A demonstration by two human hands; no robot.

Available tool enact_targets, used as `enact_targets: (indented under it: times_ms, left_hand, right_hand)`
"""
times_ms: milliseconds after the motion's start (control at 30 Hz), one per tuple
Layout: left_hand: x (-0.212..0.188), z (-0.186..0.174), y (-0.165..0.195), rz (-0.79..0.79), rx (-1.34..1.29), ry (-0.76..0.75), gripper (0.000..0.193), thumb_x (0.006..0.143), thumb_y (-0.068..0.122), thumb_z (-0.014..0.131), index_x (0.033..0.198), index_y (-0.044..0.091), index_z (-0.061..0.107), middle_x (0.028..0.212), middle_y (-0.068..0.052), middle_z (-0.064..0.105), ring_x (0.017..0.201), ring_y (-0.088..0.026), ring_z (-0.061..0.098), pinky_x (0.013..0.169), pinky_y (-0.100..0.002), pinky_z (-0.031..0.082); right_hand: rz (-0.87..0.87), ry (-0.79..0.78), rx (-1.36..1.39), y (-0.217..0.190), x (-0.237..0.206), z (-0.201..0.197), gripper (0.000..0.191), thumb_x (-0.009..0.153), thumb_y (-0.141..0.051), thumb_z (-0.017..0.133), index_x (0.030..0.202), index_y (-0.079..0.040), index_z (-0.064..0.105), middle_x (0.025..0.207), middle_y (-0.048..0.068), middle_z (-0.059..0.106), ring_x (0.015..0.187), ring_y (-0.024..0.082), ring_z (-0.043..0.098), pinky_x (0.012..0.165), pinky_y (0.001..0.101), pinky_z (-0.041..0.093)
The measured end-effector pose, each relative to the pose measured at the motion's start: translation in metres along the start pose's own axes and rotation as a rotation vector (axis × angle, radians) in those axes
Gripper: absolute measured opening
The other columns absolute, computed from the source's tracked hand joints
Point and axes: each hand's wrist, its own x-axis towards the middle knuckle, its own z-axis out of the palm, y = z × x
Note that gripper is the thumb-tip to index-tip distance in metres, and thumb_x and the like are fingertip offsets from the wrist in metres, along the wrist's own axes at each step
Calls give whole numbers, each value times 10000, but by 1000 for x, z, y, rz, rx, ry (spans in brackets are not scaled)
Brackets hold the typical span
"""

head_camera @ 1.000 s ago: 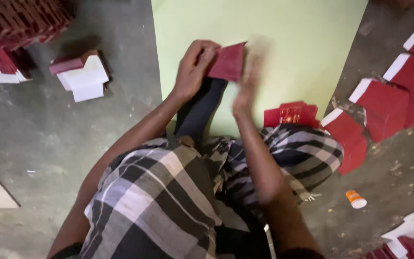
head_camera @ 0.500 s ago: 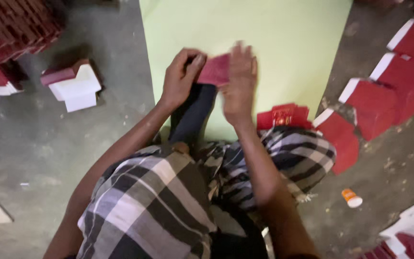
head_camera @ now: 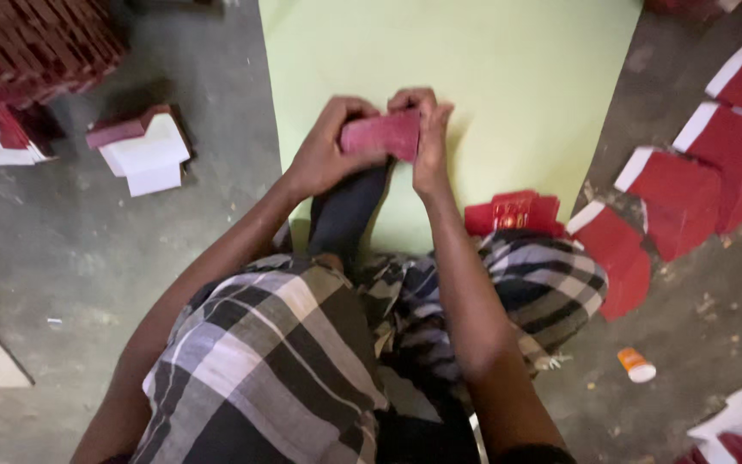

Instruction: The person sits on the floor and repeatedly folds red paper sheets by hand, pressing the creases and stacking the folded pieces into a growing pile. The person handles the sheets one at a time and occasionally adjusts the stack.

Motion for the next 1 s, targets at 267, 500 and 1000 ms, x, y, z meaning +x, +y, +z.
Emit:
enact_targets:
  times_ms: [267,500,1000]
  left_hand:
    - [10,-7,23,141,471,42,513,931,250,769,1368,49,592,1225,-189,703,1118,-357,676,935,-449,532]
    - [11,28,41,48,531,-224,454,961,435,750,1158,50,612,777,-146,723,697,-338,729,607,-457,561]
    - [25,-2,72,198,410,-90,423,969,321,713,1308,90,604,1050,-200,748,898,-393,732,738,-461,583]
  right_hand:
    - [32,-70,89,-10,3,0,860,987,-755,138,1317,-58,520,1275,90,594,1289,200,534,1189,370,362]
    - [255,380,-167,-20,13,-26,858,1156,-679,222,803,15,584,785,190,613,776,298,559,836,485,466]
    - [58,401,-88,-69,-1,8,717,1075,-555,289,1521,2,361,1590,143,393,1497,229,350,1242,366,251]
